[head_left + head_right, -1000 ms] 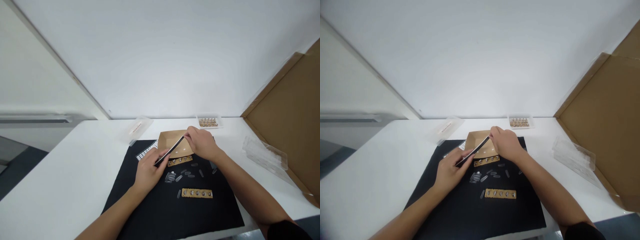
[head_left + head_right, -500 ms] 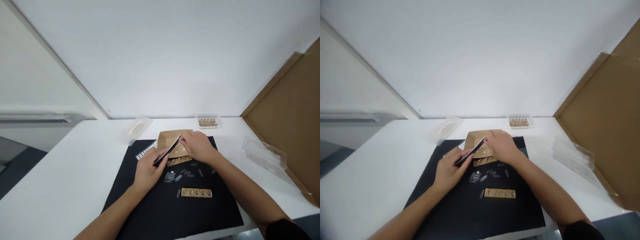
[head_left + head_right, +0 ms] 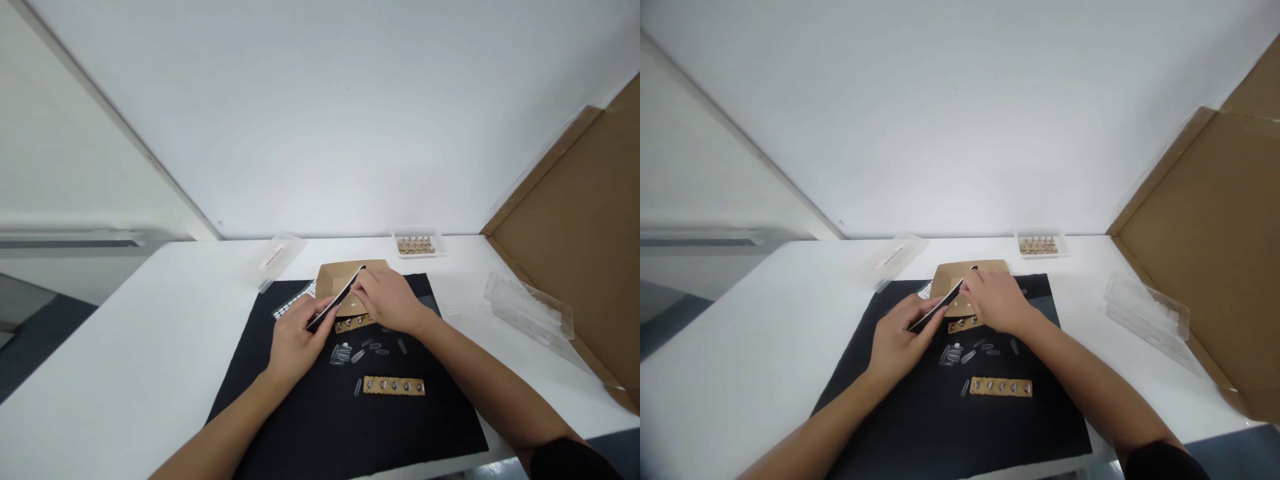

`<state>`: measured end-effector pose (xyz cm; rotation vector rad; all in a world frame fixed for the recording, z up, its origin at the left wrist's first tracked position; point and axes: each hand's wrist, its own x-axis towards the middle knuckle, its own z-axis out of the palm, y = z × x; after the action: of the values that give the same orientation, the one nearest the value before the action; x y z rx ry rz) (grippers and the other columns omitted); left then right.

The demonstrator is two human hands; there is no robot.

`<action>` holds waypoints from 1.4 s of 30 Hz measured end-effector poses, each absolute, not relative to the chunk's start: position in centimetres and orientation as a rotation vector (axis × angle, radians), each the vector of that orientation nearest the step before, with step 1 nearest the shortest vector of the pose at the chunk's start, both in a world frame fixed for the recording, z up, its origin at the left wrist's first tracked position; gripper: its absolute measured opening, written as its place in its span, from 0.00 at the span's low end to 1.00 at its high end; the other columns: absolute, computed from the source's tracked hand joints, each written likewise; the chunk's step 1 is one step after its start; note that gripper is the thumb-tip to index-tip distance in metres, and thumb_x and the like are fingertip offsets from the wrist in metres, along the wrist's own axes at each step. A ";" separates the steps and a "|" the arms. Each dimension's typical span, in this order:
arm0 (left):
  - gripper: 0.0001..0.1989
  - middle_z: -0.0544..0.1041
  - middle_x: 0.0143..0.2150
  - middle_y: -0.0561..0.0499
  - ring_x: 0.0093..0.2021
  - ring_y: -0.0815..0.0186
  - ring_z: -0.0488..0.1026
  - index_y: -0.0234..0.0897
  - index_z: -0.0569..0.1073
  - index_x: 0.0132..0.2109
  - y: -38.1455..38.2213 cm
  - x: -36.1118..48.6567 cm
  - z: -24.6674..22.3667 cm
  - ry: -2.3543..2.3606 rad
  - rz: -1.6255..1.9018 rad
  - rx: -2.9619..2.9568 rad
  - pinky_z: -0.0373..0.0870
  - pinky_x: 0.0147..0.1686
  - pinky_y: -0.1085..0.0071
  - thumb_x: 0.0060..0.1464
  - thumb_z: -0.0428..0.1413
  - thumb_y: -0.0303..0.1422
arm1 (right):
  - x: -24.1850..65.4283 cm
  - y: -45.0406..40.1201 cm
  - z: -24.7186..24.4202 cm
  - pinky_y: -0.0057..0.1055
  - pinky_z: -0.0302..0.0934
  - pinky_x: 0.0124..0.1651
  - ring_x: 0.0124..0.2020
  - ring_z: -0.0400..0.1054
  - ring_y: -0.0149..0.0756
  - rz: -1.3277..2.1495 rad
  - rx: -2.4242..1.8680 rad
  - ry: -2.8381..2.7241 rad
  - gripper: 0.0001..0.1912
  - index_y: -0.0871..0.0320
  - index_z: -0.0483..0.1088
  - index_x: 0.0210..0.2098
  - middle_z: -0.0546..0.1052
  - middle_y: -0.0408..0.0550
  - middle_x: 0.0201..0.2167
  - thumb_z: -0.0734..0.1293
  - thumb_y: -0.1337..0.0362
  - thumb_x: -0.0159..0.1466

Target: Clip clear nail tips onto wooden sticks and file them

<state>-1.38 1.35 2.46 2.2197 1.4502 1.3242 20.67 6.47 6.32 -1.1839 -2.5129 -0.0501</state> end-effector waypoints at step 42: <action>0.10 0.78 0.34 0.50 0.33 0.65 0.75 0.37 0.82 0.47 1.3 -1.4 2.8 1.433 1.345 2.243 0.71 0.35 0.71 0.68 0.58 0.35 | 21.2 6.7 6.7 0.33 0.53 0.42 0.36 0.71 0.38 0.124 -1.179 -2.306 0.06 0.55 0.70 0.41 0.81 0.45 0.37 0.63 0.63 0.76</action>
<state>-1.38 1.27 2.76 2.2426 1.4329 1.3454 21.18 6.73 6.71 -1.1795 -2.3061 0.1239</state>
